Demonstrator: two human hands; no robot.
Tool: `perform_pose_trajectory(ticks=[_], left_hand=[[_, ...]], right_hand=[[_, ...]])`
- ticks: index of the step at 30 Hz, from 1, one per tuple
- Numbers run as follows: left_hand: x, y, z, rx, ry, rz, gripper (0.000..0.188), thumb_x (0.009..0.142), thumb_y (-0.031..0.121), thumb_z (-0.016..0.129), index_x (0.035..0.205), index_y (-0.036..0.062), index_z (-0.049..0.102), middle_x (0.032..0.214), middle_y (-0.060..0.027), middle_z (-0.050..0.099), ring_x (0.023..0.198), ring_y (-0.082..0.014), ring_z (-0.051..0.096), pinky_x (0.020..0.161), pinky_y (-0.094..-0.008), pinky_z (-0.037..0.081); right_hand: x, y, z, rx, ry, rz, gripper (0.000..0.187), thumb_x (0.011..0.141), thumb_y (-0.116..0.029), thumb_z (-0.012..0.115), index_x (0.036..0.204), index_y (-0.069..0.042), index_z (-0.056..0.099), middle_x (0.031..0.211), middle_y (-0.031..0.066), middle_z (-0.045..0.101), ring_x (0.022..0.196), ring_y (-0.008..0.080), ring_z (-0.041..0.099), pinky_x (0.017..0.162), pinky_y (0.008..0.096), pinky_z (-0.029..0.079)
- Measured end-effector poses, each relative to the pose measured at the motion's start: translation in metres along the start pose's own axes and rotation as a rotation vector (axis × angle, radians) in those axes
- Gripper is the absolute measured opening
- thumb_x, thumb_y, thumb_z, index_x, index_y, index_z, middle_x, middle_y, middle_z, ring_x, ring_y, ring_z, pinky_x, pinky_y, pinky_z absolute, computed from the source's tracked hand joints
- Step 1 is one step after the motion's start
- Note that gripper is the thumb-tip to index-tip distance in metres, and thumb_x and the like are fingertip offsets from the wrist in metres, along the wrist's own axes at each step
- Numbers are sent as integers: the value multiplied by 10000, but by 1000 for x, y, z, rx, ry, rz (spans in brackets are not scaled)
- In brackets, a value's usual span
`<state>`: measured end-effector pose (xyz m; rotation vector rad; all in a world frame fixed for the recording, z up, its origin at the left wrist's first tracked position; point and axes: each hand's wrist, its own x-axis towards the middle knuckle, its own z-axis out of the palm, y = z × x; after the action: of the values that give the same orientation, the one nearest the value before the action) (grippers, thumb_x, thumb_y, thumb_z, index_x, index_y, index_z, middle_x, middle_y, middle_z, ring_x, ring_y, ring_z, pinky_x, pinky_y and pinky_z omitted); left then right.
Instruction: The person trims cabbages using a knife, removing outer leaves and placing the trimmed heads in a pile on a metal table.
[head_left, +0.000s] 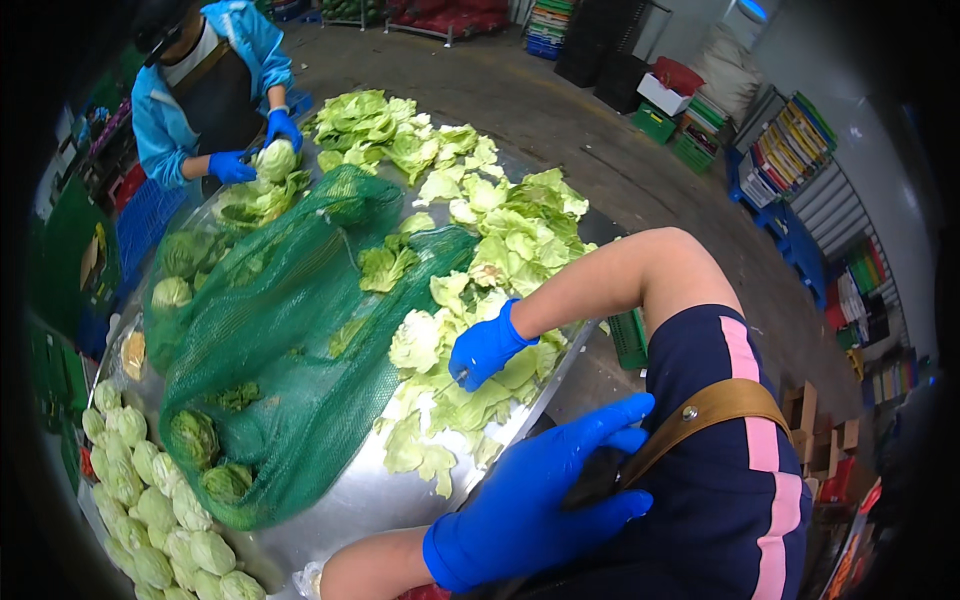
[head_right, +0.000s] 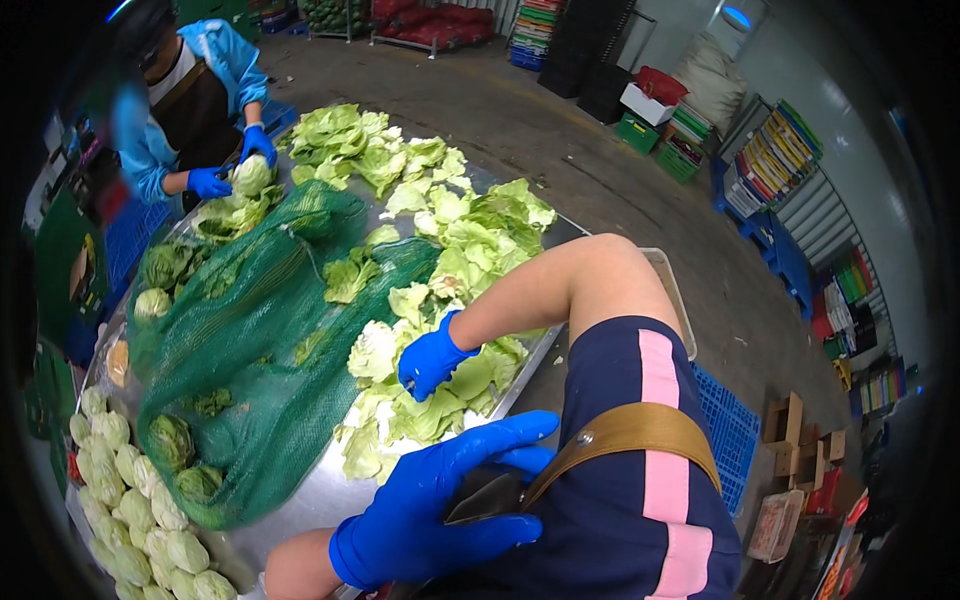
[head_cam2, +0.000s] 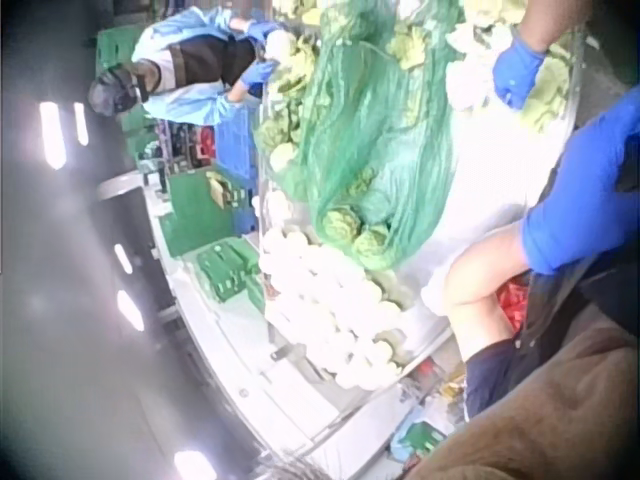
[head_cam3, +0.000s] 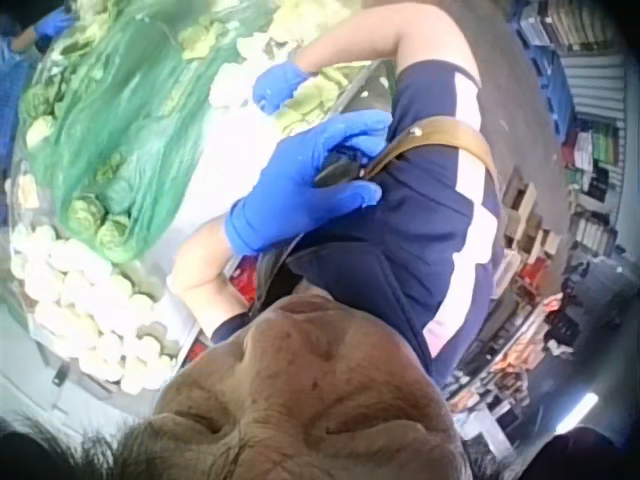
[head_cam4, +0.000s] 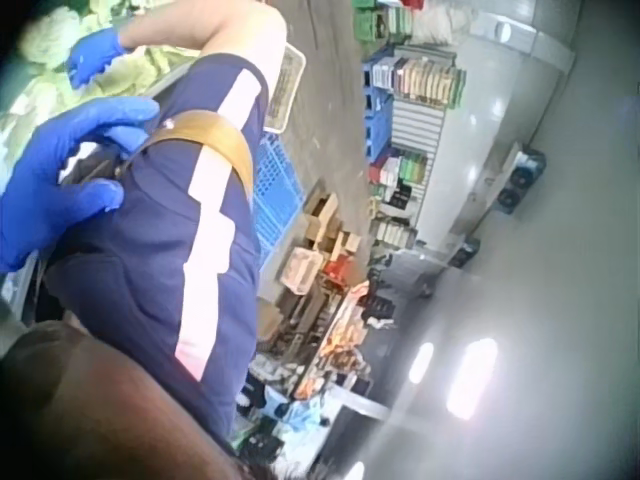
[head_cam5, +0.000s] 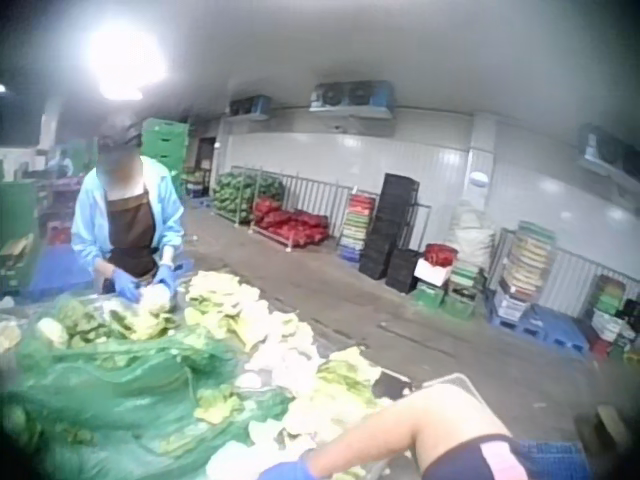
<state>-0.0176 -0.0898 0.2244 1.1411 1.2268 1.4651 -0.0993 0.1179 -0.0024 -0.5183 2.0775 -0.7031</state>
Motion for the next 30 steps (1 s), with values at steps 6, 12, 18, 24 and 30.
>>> perform_pose_trajectory(ticks=[6,12,18,24,30], left_hand=[[47,-3,0,-173,-154,-236,608,772,23,727,1340,63,512,838,2,608,785,-75,551,792,-240,451],[103,-10,-7,-594,-365,-262,496,898,131,604,1362,36,458,840,-42,620,775,-115,601,719,-230,454],[125,2,-4,-770,-344,-38,390,920,94,550,1283,-31,487,965,-102,620,889,-149,610,768,-258,476],[113,-9,16,-722,-384,178,384,900,108,594,1255,-17,516,992,-107,624,951,-180,602,799,-291,483],[106,-24,31,-694,-385,210,379,880,121,638,1227,-2,545,1018,-112,629,1014,-210,593,829,-324,490]], right_hand=[[-41,34,22,82,19,20,277,810,-324,630,934,-78,649,780,71,637,616,180,581,523,343,458],[-73,66,36,193,225,-116,381,828,-348,619,1072,-56,642,926,133,680,750,230,626,673,372,488],[-79,59,59,311,430,-110,343,909,-367,592,1094,-83,644,908,122,686,789,196,629,720,362,493],[-99,13,64,833,383,209,213,914,-188,626,1049,-29,669,881,41,701,733,63,596,643,232,472],[-108,22,72,631,452,19,193,906,-160,631,1033,-18,667,822,36,695,686,64,593,604,219,461]])
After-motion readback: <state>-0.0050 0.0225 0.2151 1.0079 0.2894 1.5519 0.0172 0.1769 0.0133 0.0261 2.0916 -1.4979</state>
